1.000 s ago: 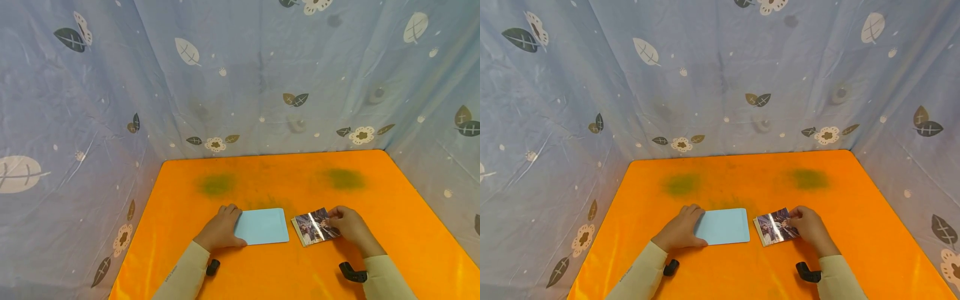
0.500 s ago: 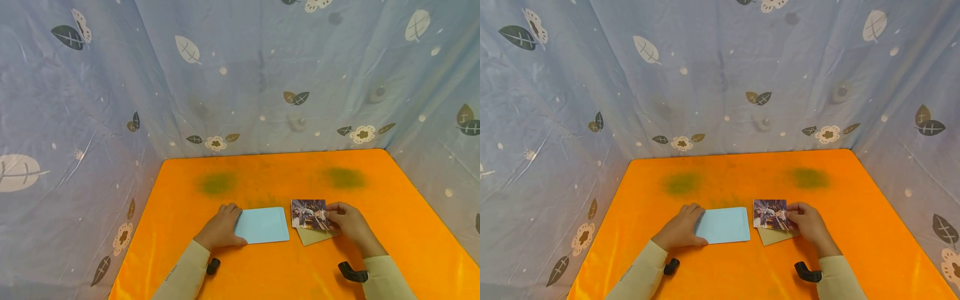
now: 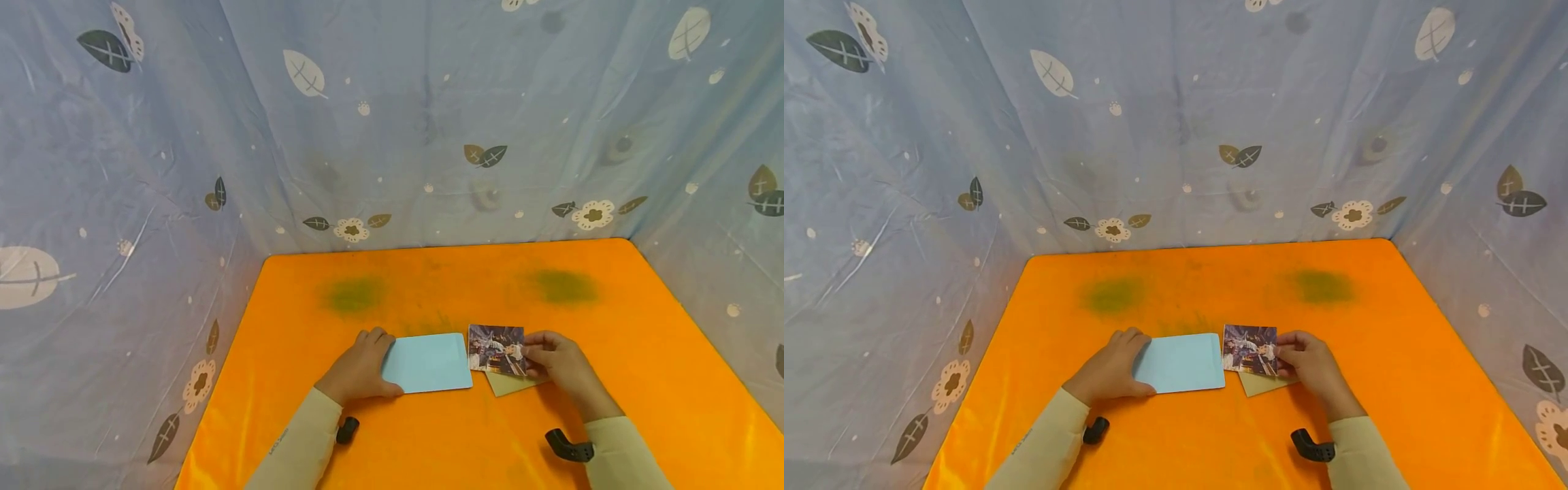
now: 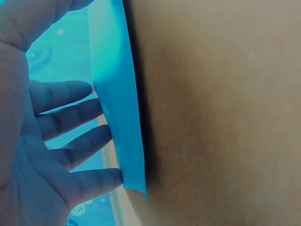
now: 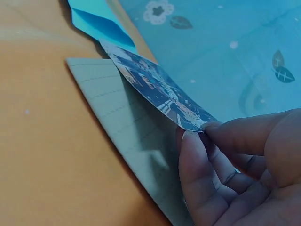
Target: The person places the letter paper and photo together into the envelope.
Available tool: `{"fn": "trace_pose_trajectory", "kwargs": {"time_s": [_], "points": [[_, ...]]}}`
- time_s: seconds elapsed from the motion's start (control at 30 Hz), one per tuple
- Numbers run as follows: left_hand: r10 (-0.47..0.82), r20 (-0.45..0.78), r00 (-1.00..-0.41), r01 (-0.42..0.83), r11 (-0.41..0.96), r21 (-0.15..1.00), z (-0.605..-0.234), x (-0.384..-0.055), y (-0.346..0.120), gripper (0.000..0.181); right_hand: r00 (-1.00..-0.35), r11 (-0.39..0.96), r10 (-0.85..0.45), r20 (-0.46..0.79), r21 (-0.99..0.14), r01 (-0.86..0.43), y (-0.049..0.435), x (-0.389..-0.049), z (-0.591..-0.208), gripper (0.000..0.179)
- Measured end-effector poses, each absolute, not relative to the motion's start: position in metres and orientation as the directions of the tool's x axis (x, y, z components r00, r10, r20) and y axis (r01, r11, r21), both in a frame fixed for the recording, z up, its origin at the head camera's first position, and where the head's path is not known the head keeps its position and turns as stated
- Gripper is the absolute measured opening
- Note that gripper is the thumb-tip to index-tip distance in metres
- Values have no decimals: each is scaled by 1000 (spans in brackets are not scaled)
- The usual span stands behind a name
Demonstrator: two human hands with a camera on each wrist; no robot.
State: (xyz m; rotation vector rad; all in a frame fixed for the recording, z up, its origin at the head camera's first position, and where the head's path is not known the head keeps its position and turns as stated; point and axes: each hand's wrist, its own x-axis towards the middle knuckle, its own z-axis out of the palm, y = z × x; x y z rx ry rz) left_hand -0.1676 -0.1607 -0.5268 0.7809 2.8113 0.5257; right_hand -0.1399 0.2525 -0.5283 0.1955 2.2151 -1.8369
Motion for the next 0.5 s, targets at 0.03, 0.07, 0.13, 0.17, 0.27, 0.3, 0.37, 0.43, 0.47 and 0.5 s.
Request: {"fn": "trace_pose_trajectory", "kwargs": {"time_s": [0.03,0.07,0.13,0.17,0.27,0.3,0.37,0.43,0.47,0.5], "points": [[527,-72,-847,464,798,384,-527,-168,-161,101,-958,188,-66,-279,-946,263,251,-140,-528,36],[527,-72,-847,462,797,389,-527,-168,-161,101,-957,182,-71,-281,-947,265,250,-140,-528,36],[526,-75,-847,459,796,395,-527,-168,-161,100,-956,180,-85,-281,-948,263,248,-140,-529,35],[524,-77,-848,456,796,399,-527,-169,-161,100,-954,181,-87,-286,-947,267,246,-140,-529,34],[522,-79,-849,451,795,407,-527,-169,-161,100,-949,189,-91,-302,-941,281,243,-140,-530,34],[522,-79,-849,450,794,409,-527,-169,-161,100,-948,194,-94,-306,-939,284,242,-140,-530,34],[523,-77,-849,451,793,409,-528,-169,-161,100,-946,206,-104,-307,-937,282,241,-141,-530,33],[524,-75,-849,453,792,410,-528,-170,-161,100,-945,212,-111,-307,-936,279,240,-141,-530,32],[524,-73,-848,454,791,411,-528,-170,-161,100,-945,213,-115,-307,-937,278,240,-142,-530,32],[525,-71,-848,454,790,412,-528,-170,-161,100,-945,212,-119,-306,-937,277,239,-142,-530,32]]}}
